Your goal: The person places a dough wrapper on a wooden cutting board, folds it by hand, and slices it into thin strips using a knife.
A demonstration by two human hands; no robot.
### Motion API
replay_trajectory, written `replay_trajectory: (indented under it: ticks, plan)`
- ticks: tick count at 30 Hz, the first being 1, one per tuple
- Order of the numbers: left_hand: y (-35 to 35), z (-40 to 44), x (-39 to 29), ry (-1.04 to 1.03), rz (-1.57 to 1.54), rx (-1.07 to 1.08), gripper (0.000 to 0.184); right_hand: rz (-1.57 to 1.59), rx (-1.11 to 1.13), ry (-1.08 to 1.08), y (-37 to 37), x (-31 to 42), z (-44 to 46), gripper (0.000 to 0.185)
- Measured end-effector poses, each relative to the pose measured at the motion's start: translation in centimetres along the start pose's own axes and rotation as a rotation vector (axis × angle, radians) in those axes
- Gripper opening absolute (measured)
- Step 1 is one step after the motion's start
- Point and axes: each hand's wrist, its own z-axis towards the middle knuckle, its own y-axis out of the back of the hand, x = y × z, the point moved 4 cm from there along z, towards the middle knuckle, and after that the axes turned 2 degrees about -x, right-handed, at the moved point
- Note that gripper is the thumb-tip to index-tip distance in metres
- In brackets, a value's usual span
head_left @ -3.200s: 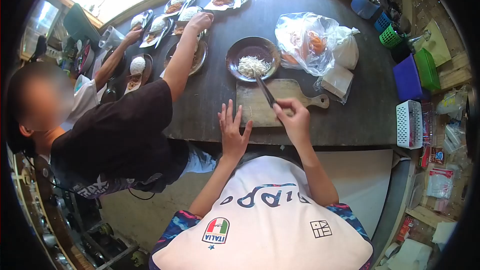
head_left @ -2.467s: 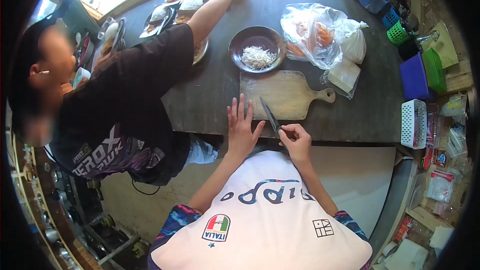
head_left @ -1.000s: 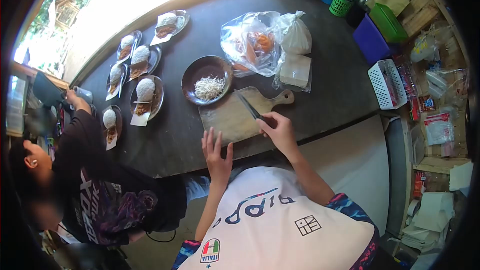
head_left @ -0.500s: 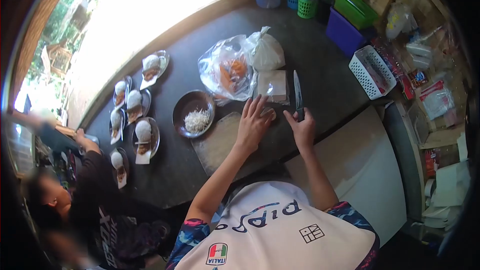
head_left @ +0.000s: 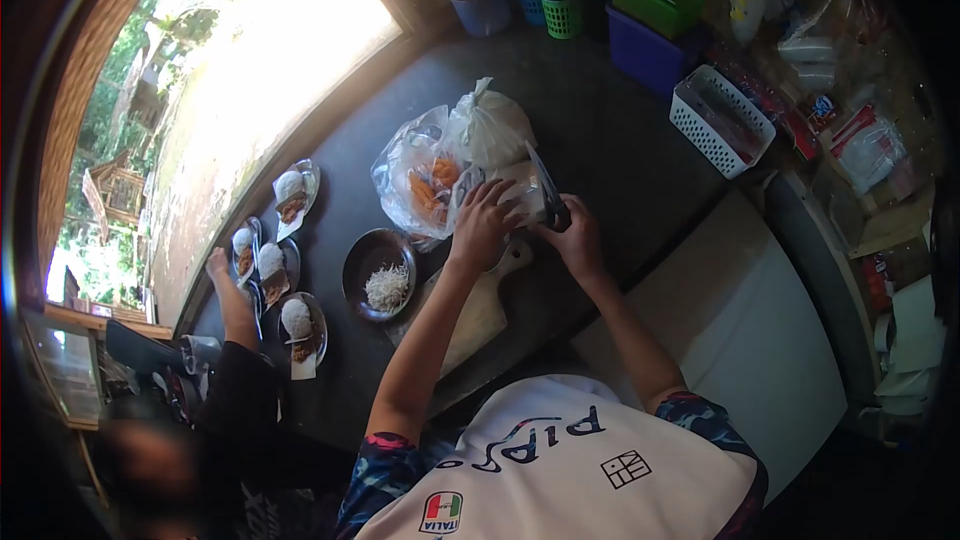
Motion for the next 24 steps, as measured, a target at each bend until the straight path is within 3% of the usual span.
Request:
replay_trajectory:
  ticks: [3, 6, 15, 24]
  plan:
    - [-0.1, 0.6, -0.1, 0.002, -0.109, 0.067, 0.028, 0.098, -0.038, 0.014, -0.3, -0.4, -0.1, 0.05]
    - [-0.3, 0.7, -0.5, 0.029, -0.12, 0.065, 0.025, 0.096, 0.009, -0.132, -0.2, -1.1, -0.5, 0.045]
    - [-0.1, 1.4, -0.1, 0.039, -0.163, 0.136, 0.025, 0.114, -0.06, -0.025, -0.4, -1.3, -0.5, 0.041]
    - [0.4, 1.5, -0.5, 0.032, -0.171, 0.116, 0.026, 0.122, -0.01, -0.085, -0.1, -0.8, -0.5, 0.041]
